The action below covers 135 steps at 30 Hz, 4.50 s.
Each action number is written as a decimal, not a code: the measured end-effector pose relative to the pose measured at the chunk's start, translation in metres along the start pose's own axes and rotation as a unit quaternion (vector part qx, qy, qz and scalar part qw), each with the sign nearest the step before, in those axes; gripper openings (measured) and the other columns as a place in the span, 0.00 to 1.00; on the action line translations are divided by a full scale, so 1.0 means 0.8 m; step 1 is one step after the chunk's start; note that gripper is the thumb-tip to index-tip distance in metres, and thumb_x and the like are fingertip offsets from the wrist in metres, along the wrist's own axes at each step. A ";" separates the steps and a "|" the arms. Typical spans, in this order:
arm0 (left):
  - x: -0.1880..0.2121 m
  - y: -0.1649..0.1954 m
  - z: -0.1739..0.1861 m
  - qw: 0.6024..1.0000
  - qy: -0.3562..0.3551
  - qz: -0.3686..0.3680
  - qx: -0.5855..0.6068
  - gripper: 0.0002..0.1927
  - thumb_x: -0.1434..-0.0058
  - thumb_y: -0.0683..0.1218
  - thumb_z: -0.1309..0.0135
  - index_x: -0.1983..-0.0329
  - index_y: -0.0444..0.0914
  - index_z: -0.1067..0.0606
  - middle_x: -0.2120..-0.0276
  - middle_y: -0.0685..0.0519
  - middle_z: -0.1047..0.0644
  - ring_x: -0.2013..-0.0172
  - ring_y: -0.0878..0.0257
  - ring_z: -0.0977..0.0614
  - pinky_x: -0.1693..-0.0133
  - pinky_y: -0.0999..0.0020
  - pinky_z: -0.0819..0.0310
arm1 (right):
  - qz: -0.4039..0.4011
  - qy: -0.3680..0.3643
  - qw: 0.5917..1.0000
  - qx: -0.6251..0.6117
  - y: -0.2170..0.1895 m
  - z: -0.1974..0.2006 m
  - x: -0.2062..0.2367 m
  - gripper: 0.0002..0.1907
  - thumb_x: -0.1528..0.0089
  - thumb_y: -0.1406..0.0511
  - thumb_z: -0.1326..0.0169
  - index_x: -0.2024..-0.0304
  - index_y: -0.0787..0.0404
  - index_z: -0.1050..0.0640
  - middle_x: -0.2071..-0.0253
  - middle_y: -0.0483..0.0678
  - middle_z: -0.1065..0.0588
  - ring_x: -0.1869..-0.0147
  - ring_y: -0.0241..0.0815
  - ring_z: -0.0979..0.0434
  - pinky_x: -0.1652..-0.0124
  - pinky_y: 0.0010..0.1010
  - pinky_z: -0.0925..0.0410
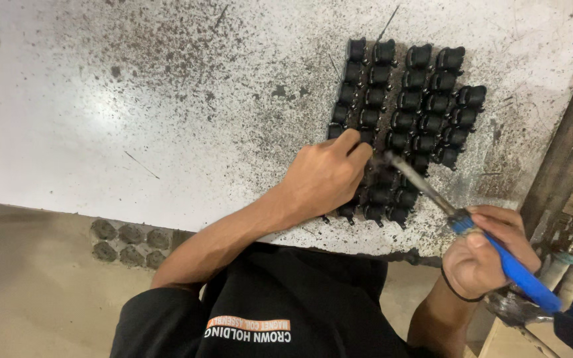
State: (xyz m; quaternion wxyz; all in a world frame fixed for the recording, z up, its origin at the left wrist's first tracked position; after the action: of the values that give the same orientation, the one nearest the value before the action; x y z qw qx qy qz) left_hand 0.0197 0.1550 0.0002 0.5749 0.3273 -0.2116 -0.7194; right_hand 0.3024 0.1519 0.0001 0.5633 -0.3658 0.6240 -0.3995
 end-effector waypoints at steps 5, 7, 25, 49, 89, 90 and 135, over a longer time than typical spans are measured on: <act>0.026 0.013 0.022 0.999 0.035 -0.016 0.024 0.13 0.45 0.37 0.41 0.56 0.33 0.26 0.60 0.47 0.27 0.65 0.52 0.18 0.69 0.60 0.21 | -0.028 -0.039 0.998 0.029 0.004 0.011 0.037 0.14 0.41 0.67 0.42 0.60 0.75 0.22 0.61 0.65 0.23 0.56 0.53 0.19 0.52 0.30 0.27; 0.032 0.017 0.017 0.999 0.022 -0.016 0.027 0.14 0.44 0.38 0.40 0.54 0.34 0.24 0.60 0.48 0.27 0.65 0.54 0.18 0.70 0.60 0.21 | -0.042 -0.036 0.997 0.044 0.004 0.013 0.056 0.15 0.42 0.67 0.42 0.59 0.75 0.22 0.60 0.65 0.23 0.56 0.52 0.20 0.51 0.29 0.28; 0.029 0.017 -0.015 0.999 -0.044 -0.010 -0.005 0.10 0.47 0.38 0.42 0.61 0.33 0.24 0.64 0.48 0.28 0.69 0.56 0.18 0.76 0.62 0.24 | -0.083 -0.049 0.994 0.056 0.003 0.006 0.062 0.14 0.41 0.68 0.42 0.60 0.76 0.22 0.60 0.66 0.23 0.57 0.52 0.20 0.54 0.27 0.30; 0.038 0.017 -0.005 1.000 0.003 -0.017 -0.004 0.12 0.46 0.39 0.42 0.58 0.32 0.22 0.63 0.50 0.28 0.68 0.58 0.17 0.75 0.62 0.25 | -0.021 -0.041 0.994 0.095 -0.009 -0.001 0.064 0.14 0.39 0.66 0.39 0.59 0.74 0.21 0.62 0.64 0.22 0.60 0.52 0.19 0.57 0.29 0.26; 0.066 0.030 0.037 0.999 0.037 -0.015 -0.014 0.22 0.48 0.37 0.41 0.48 0.32 0.24 0.58 0.49 0.27 0.65 0.58 0.19 0.71 0.65 0.23 | 0.011 -0.012 0.995 0.095 -0.030 0.001 0.060 0.15 0.43 0.63 0.39 0.61 0.72 0.21 0.60 0.64 0.22 0.61 0.48 0.19 0.58 0.25 0.28; 0.069 0.030 0.041 0.999 0.032 -0.016 -0.016 0.22 0.49 0.36 0.41 0.48 0.32 0.23 0.57 0.49 0.28 0.65 0.58 0.19 0.72 0.65 0.23 | 0.018 0.012 0.997 0.072 -0.031 0.006 0.062 0.15 0.43 0.63 0.38 0.62 0.71 0.20 0.59 0.63 0.22 0.61 0.47 0.19 0.58 0.24 0.28; 0.068 0.025 -0.013 0.999 -0.029 -0.010 0.009 0.16 0.48 0.38 0.42 0.54 0.32 0.21 0.60 0.49 0.25 0.68 0.57 0.17 0.74 0.63 0.23 | -0.021 -0.018 0.988 0.150 -0.042 -0.001 0.097 0.16 0.40 0.62 0.38 0.60 0.71 0.20 0.62 0.64 0.22 0.63 0.47 0.20 0.61 0.25 0.30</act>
State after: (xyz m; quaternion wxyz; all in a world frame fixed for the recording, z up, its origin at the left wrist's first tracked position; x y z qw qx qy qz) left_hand 0.0343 0.0984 -0.0060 0.5582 0.3134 -0.2314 -0.7326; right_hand 0.2941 0.0674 -0.0009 0.6140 -0.2977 0.5391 -0.4938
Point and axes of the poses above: each hand's wrist, its own x-axis away from the middle knuckle, its own z-axis out of the back of the hand, y = z × x, the point moved 4 cm from there along -x, towards the middle knuckle
